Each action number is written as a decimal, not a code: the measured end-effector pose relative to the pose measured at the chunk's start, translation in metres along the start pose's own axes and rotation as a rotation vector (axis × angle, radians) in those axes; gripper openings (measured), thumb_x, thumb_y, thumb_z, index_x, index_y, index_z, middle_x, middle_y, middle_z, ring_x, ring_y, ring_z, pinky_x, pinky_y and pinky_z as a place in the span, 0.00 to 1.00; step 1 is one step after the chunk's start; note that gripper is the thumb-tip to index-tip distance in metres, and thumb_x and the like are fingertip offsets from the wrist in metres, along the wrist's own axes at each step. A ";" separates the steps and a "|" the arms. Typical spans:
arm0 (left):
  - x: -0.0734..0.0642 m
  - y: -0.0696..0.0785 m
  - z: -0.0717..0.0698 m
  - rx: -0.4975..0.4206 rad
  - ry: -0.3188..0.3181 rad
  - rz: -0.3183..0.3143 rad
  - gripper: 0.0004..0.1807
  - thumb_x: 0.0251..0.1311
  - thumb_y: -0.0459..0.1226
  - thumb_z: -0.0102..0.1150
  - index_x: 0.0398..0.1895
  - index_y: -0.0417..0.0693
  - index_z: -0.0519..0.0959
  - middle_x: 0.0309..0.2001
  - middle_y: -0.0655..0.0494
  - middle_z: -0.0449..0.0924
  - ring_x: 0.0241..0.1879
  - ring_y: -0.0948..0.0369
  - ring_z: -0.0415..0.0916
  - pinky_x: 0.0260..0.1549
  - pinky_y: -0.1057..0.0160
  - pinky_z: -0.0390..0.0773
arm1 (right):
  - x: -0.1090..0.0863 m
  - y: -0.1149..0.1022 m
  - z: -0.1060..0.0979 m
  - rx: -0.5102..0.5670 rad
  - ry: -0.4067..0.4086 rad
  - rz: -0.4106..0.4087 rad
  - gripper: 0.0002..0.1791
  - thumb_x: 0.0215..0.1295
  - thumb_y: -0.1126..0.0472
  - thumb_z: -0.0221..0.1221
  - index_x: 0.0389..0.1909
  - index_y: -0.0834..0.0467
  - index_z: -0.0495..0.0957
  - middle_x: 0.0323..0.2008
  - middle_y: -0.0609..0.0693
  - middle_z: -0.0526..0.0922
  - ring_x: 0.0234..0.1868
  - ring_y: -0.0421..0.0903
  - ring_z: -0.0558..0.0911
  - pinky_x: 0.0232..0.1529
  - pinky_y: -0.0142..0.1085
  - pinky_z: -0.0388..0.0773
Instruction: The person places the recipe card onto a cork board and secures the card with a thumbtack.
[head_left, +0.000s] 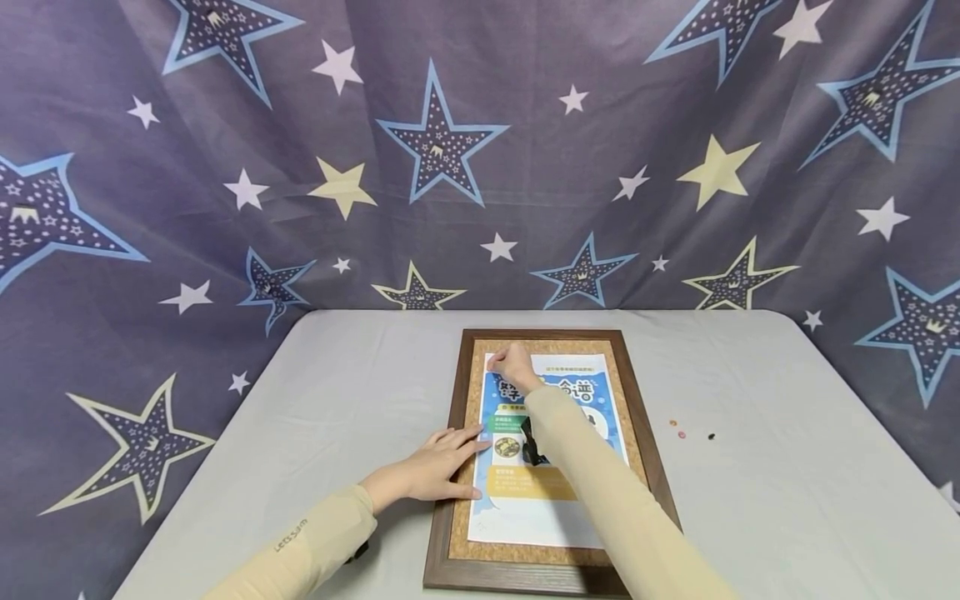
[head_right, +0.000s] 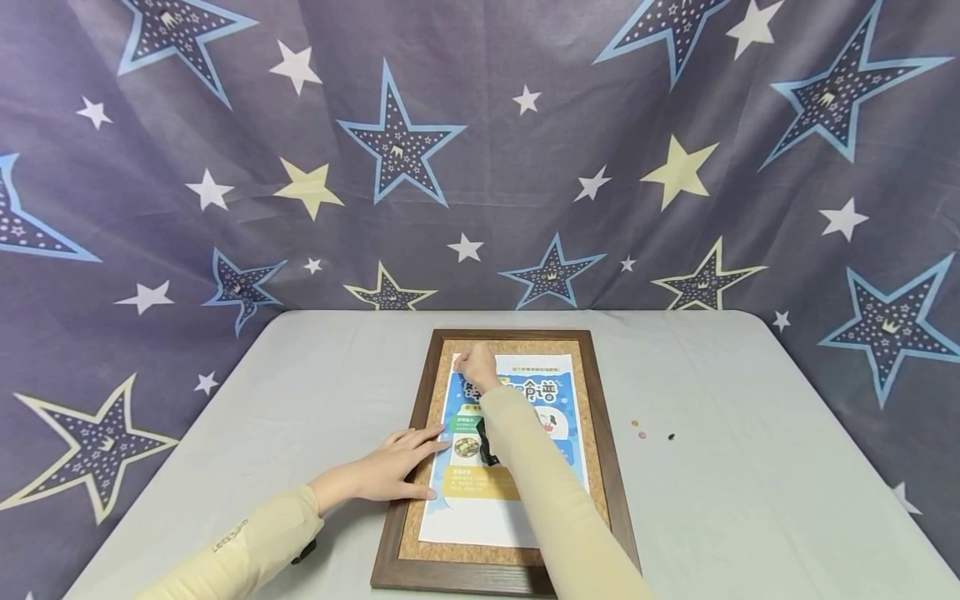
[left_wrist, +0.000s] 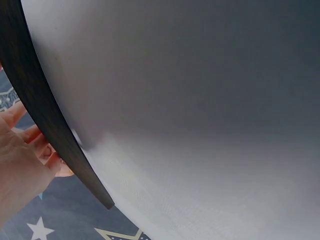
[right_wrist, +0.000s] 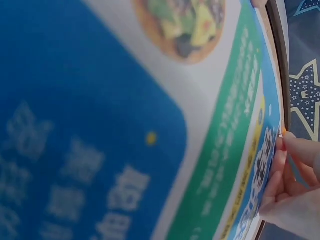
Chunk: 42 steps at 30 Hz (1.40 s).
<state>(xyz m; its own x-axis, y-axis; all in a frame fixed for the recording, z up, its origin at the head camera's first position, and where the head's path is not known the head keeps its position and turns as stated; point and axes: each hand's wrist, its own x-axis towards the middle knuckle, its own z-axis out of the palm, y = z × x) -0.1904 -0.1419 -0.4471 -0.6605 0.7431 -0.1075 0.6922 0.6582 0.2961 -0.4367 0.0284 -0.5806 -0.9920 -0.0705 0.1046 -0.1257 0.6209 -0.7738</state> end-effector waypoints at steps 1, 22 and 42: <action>0.000 0.000 0.000 0.001 -0.001 -0.002 0.40 0.54 0.58 0.50 0.65 0.46 0.57 0.67 0.44 0.46 0.65 0.52 0.47 0.60 0.48 0.49 | 0.003 0.003 0.002 -0.004 -0.003 0.005 0.06 0.49 0.65 0.63 0.17 0.54 0.83 0.23 0.48 0.82 0.26 0.42 0.77 0.28 0.32 0.73; 0.000 0.000 -0.001 -0.011 -0.007 -0.004 0.40 0.54 0.57 0.50 0.65 0.46 0.57 0.67 0.45 0.46 0.65 0.52 0.46 0.60 0.48 0.49 | 0.055 0.075 0.046 0.024 -0.027 -0.060 0.06 0.46 0.54 0.67 0.15 0.42 0.82 0.23 0.37 0.80 0.26 0.36 0.76 0.32 0.34 0.74; -0.001 0.001 -0.001 -0.004 -0.007 0.003 0.39 0.54 0.57 0.50 0.65 0.45 0.57 0.67 0.43 0.47 0.65 0.52 0.47 0.60 0.48 0.48 | -0.005 0.003 -0.002 -0.011 0.013 -0.091 0.06 0.47 0.63 0.65 0.16 0.51 0.83 0.22 0.45 0.81 0.24 0.39 0.75 0.26 0.29 0.71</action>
<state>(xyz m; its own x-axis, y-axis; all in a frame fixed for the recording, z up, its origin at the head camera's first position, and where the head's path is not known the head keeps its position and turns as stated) -0.1894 -0.1418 -0.4459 -0.6562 0.7460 -0.1136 0.6929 0.6553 0.3006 -0.4316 0.0323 -0.5822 -0.9762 -0.1172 0.1823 -0.2153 0.6205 -0.7540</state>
